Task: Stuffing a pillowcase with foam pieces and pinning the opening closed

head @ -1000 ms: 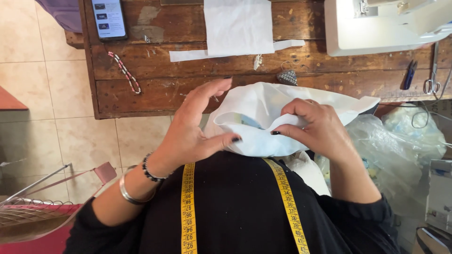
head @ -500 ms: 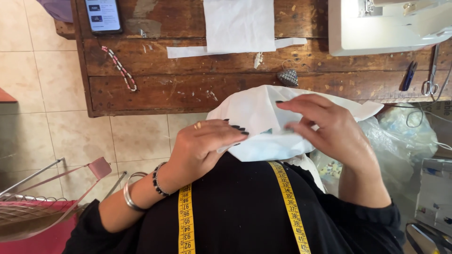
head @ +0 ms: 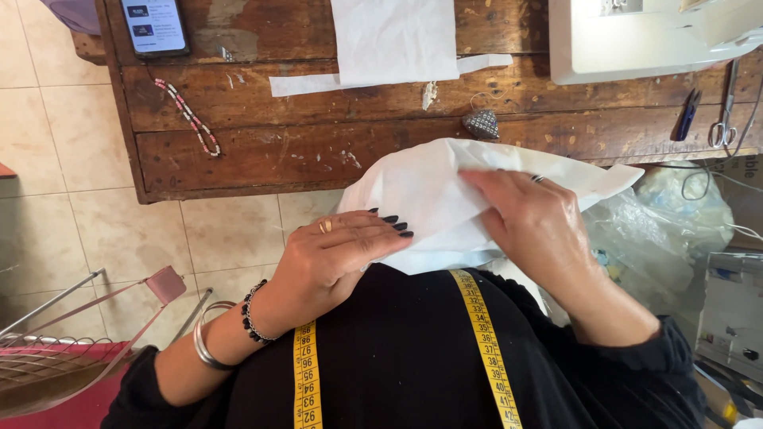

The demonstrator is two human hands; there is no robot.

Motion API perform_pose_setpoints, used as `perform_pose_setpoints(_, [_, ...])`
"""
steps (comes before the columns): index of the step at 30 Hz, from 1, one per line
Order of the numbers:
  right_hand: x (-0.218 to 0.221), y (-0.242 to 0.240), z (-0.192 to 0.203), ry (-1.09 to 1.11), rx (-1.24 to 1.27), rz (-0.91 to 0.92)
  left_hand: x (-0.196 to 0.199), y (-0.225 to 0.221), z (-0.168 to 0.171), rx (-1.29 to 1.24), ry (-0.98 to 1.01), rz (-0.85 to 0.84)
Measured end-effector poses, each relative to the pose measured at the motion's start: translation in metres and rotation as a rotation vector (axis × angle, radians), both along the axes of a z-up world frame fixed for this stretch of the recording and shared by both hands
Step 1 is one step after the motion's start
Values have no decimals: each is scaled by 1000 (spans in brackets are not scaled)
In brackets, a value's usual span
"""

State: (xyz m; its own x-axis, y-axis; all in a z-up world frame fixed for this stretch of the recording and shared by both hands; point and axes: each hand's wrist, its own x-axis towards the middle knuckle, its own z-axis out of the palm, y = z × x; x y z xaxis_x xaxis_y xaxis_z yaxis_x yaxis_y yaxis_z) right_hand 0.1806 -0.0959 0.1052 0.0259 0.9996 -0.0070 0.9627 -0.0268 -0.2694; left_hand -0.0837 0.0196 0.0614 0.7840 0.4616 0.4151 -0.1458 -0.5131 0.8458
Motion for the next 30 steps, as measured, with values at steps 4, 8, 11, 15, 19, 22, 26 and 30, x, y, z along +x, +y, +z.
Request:
perform_pose_setpoints(4, [6, -5, 24, -83, 60, 566, -5, 1, 0, -29, -1, -20])
perform_pose_setpoints(8, [13, -4, 20, 188, -64, 446, -15, -1, 6, 18, 15, -14])
perform_pose_setpoints(11, [22, -2, 10, 328, -106, 369, -18, -1, 14, 14, 19, -47])
perform_pose_setpoints(15, [30, 2, -2, 446, -112, 353, -16, -5, 10, -44, 1, -21])
perform_pose_setpoints(19, [29, 8, -1, 565, -187, 386, -13, -4, 11, -52, 10, -28])
perform_pose_setpoints(22, [18, 9, 1, 428, -61, 467, -12, -4, 15, -29, 23, -37])
perform_pose_setpoints(26, [12, 6, 13, 397, 121, 421, -12, -4, 14, -17, 16, -21])
perform_pose_setpoints(30, [15, -4, 13, 63, 70, 305, -11, -4, 14, -24, 7, -15])
